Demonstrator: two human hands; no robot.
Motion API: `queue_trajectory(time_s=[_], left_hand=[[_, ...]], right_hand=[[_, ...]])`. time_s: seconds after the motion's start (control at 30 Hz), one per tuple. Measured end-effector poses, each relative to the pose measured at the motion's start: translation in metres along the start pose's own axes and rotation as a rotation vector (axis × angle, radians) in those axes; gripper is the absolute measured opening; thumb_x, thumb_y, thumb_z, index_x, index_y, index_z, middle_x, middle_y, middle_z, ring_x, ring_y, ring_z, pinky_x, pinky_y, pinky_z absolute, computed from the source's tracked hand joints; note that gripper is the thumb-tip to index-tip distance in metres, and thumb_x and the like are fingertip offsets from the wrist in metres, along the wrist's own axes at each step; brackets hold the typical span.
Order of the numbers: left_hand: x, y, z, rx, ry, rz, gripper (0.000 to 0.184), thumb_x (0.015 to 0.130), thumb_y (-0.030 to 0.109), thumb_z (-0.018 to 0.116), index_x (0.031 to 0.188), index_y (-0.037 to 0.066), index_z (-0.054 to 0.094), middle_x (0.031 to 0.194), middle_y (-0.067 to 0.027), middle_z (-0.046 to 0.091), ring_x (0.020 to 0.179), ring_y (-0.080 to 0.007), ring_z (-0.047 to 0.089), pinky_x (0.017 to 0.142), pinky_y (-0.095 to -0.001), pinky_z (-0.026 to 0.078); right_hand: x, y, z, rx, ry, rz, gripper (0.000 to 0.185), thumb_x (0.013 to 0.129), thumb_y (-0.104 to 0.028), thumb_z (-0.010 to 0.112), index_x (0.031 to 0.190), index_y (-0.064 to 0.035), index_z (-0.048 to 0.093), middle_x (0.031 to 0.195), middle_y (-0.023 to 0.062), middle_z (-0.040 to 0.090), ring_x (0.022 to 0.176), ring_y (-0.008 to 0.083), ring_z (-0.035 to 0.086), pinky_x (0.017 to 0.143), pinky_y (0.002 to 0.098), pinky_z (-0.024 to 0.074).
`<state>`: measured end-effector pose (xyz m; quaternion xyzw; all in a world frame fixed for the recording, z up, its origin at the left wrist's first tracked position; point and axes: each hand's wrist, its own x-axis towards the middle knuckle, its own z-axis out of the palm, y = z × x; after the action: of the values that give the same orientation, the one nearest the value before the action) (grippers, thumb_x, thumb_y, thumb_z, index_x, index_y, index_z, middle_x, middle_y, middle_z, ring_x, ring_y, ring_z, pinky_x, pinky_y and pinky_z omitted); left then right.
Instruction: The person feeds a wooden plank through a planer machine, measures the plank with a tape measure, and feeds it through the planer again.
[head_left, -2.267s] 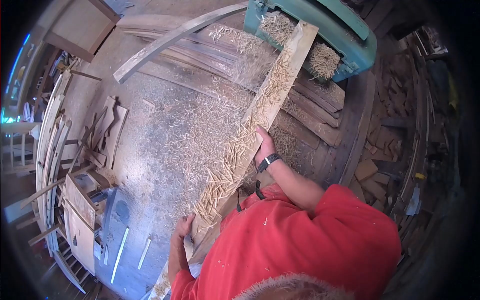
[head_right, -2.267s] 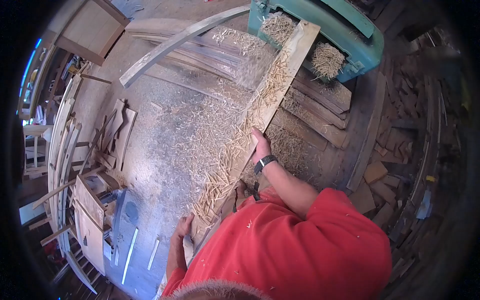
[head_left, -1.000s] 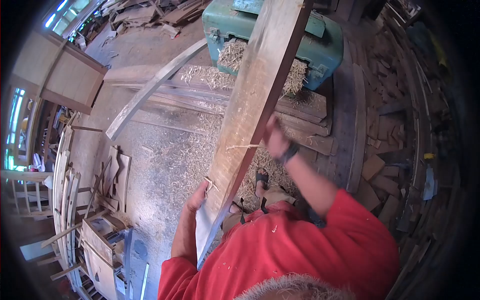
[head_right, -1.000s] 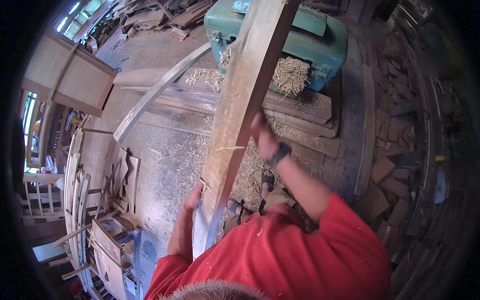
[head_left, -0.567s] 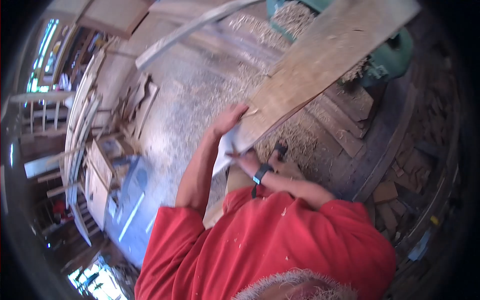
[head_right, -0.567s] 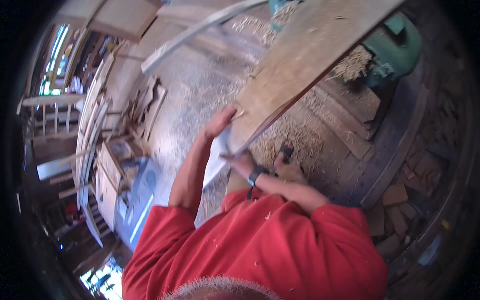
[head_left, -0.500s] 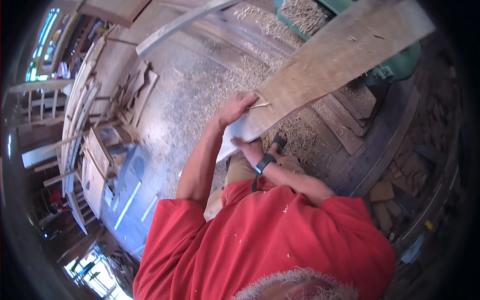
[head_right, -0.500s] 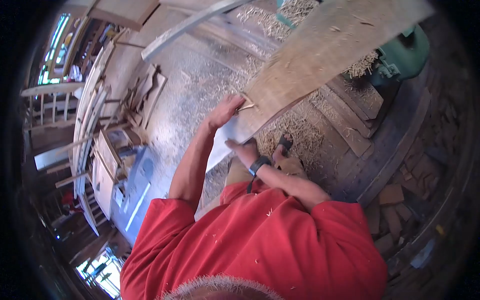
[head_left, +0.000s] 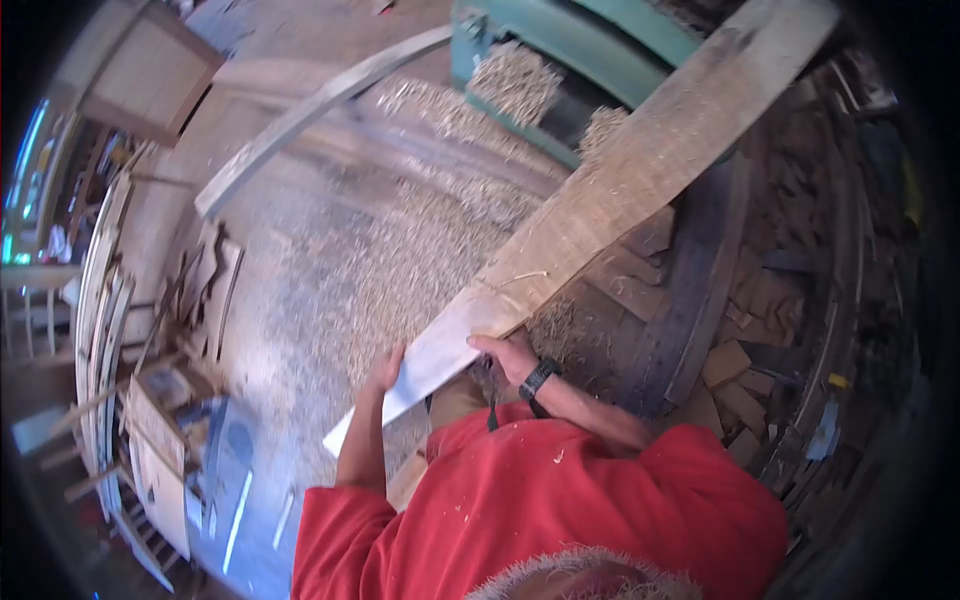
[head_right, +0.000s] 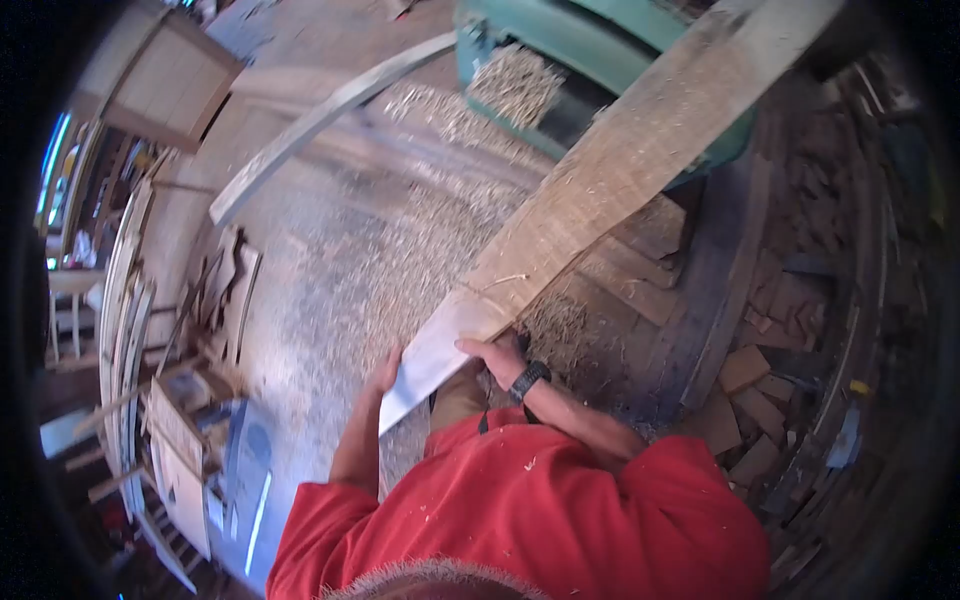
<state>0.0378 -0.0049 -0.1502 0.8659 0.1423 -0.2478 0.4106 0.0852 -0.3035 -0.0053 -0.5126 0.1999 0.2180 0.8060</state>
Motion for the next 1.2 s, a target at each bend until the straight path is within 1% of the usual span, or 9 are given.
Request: queue_trajectory(time_s=[0.2,0.33,0.7,0.87,0.97,1.03,1.1,1.13,1.2], left_hand=[[0.004,0.046,-0.014,0.010,-0.063,0.093,0.075,0.099,0.057,0.026,0.089,-0.008,0.063,0.083,-0.0365,0.060,0.087,-0.0531,0.059,0.078,-0.0532,0.043],[-0.001,0.074,-0.030,-0.027,0.043,0.073,0.076,0.099,0.056,0.026,0.081,-0.008,0.060,0.074,-0.0359,0.058,0.078,-0.0542,0.059,0.071,-0.0542,0.042],[-0.057,0.245,-0.126,0.163,0.211,-0.118,0.077,0.097,0.062,0.039,0.074,-0.007,0.064,0.064,-0.0266,0.059,0.065,-0.0323,0.061,0.068,-0.0462,0.046],[-0.124,0.378,-0.129,-0.004,0.841,0.343,0.026,0.097,0.018,0.060,0.108,-0.005,0.065,0.089,-0.0136,0.071,0.083,-0.0234,0.066,0.079,-0.0336,0.051],[-0.187,0.408,-0.094,0.035,0.998,0.846,0.047,0.102,0.037,0.046,0.102,-0.006,0.064,0.088,-0.0147,0.069,0.078,-0.0220,0.065,0.078,-0.0344,0.051],[-0.218,0.416,-0.046,-0.229,0.540,0.824,0.066,0.095,0.059,0.050,0.101,-0.005,0.066,0.089,-0.0161,0.071,0.085,-0.0249,0.069,0.080,-0.0355,0.054],[-0.201,0.405,-0.011,-0.257,0.609,0.696,0.074,0.092,0.067,0.049,0.102,-0.005,0.067,0.095,-0.0185,0.071,0.086,-0.0258,0.070,0.083,-0.0364,0.054],[-0.185,0.390,-0.004,-0.575,0.676,0.411,0.090,0.087,0.077,0.045,0.119,-0.005,0.061,0.116,-0.0213,0.066,0.096,-0.0290,0.068,0.091,-0.0398,0.052],[-0.173,0.375,-0.021,-0.828,0.720,0.788,0.109,0.079,0.086,0.042,0.145,-0.001,0.036,0.142,-0.0218,0.048,0.124,-0.0305,0.053,0.105,-0.0457,0.043]], right_hand=[[0.010,-0.038,0.003,-0.019,0.084,-0.054,0.038,0.075,-0.013,0.081,0.108,-0.0028,0.065,0.094,0.0000,0.067,0.078,0.0097,0.061,0.066,0.0263,0.0483],[0.011,-0.081,0.020,0.050,0.122,-0.091,0.042,0.078,-0.016,0.079,0.113,0.0013,0.064,0.104,0.0064,0.069,0.092,0.0158,0.065,0.083,0.0301,0.0516],[0.048,-0.176,0.018,0.328,-0.057,-0.234,0.048,0.080,-0.019,0.076,0.118,0.0045,0.058,0.106,0.0098,0.066,0.097,0.0192,0.066,0.084,0.0312,0.0537],[0.048,-0.245,0.024,0.554,-0.203,-0.172,0.048,0.080,-0.021,0.075,0.119,0.0024,0.058,0.109,0.0102,0.065,0.099,0.0213,0.065,0.088,0.0334,0.0522],[0.048,-0.284,0.026,0.640,-0.299,-0.157,0.045,0.083,-0.020,0.073,0.122,-0.0033,0.057,0.113,0.0085,0.065,0.106,0.0218,0.063,0.096,0.0362,0.0494],[0.044,-0.314,0.024,0.621,-0.267,-0.073,0.045,0.082,-0.021,0.074,0.121,-0.0056,0.057,0.111,0.0079,0.064,0.104,0.0222,0.062,0.095,0.0367,0.0497],[0.047,-0.335,0.018,0.618,-0.286,-0.046,0.044,0.082,-0.022,0.075,0.119,-0.0072,0.057,0.111,0.0080,0.063,0.103,0.0225,0.062,0.094,0.0370,0.0497],[0.048,-0.344,0.014,0.605,-0.310,-0.051,0.042,0.083,-0.022,0.074,0.118,-0.0075,0.056,0.111,0.0084,0.062,0.104,0.0229,0.062,0.093,0.0394,0.0511],[0.045,-0.362,0.006,0.610,-0.349,-0.073,0.046,0.082,-0.024,0.074,0.119,-0.0063,0.055,0.111,0.0088,0.062,0.104,0.0231,0.061,0.091,0.0403,0.0511]])
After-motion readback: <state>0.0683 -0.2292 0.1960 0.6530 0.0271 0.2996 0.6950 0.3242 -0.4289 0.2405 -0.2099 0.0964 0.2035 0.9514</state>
